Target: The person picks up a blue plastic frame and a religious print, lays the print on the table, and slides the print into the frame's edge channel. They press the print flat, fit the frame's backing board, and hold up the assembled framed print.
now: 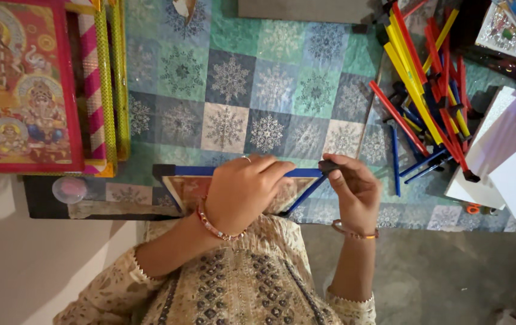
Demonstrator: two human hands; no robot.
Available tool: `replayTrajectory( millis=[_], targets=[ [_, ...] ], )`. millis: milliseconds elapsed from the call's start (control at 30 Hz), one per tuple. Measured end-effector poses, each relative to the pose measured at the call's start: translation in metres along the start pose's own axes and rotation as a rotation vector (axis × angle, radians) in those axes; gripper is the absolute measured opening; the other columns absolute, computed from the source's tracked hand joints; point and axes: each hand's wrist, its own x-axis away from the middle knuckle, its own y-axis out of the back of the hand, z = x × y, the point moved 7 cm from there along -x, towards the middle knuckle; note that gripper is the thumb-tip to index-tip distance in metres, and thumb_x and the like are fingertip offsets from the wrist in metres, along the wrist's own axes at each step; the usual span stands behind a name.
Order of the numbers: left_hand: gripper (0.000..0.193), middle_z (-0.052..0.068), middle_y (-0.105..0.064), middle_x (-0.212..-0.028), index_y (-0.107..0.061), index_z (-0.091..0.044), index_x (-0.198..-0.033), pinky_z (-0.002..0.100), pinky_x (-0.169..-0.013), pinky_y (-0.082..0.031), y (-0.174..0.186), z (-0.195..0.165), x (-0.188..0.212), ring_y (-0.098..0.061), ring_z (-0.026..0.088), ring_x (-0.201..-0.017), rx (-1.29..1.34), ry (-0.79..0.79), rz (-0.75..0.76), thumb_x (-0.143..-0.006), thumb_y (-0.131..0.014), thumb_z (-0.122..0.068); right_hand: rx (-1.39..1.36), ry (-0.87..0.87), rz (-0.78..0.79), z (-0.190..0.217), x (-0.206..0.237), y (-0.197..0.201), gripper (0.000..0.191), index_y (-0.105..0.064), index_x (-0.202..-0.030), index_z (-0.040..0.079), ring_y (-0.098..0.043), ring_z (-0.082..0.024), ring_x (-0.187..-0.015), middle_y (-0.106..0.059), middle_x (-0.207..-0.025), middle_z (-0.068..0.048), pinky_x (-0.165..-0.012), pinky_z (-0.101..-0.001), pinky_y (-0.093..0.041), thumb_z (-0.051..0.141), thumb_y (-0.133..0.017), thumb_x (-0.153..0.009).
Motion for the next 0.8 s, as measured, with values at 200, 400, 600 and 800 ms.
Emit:
replayTrajectory(
  millis=[200, 400, 600, 800],
  targets=[
    [0.020, 0.000, -0.071, -0.083, -0.076, -0.016, -0.102, 0.033, -0.062, -0.054, 0.005, -0.003, -0.006, -0.069, 0.020, -0.071, -0.034, 0.041, 0.020, -0.084, -0.079, -0.023, -0.042, -0.004, 0.110, 0.002, -0.009, -0.003, 0.023, -0.066, -0.125, -0.004, -0.070, -0.019, -0.109, -0.072, -0.123, -0.015, -0.100, -0.0319, -0.056, -0.001, -0.065, -0.102],
    [0.020, 0.000, -0.070, -0.081, -0.076, -0.016, -0.102, 0.034, -0.060, -0.053, 0.004, -0.002, -0.007, -0.068, 0.021, -0.068, -0.012, 0.064, 0.036, -0.086, -0.078, -0.028, -0.018, -0.046, 0.143, 0.006, -0.008, -0.002, 0.023, -0.067, -0.122, -0.006, -0.069, -0.017, -0.109, -0.073, -0.121, -0.016, -0.096, -0.0287, -0.055, -0.003, -0.066, -0.100],
    [0.020, 0.000, -0.069, -0.079, -0.076, -0.017, -0.101, 0.035, -0.056, -0.052, 0.004, -0.003, -0.008, -0.066, 0.022, -0.064, -0.040, 0.068, 0.042, -0.086, -0.078, -0.029, 0.039, -0.046, 0.165, 0.015, -0.008, -0.008, 0.022, -0.069, -0.121, -0.006, -0.070, -0.016, -0.109, -0.073, -0.121, -0.015, -0.095, -0.0279, -0.056, -0.003, -0.066, -0.099],
    [0.020, 0.000, -0.069, -0.078, -0.076, -0.016, -0.101, 0.034, -0.058, -0.052, 0.005, -0.003, -0.007, -0.066, 0.021, -0.065, -0.023, 0.060, 0.034, -0.087, -0.078, -0.029, 0.079, -0.021, 0.162, 0.020, -0.008, -0.011, 0.022, -0.070, -0.121, -0.006, -0.070, -0.016, -0.108, -0.074, -0.120, -0.015, -0.095, -0.0282, -0.057, -0.003, -0.067, -0.099]
  ],
)
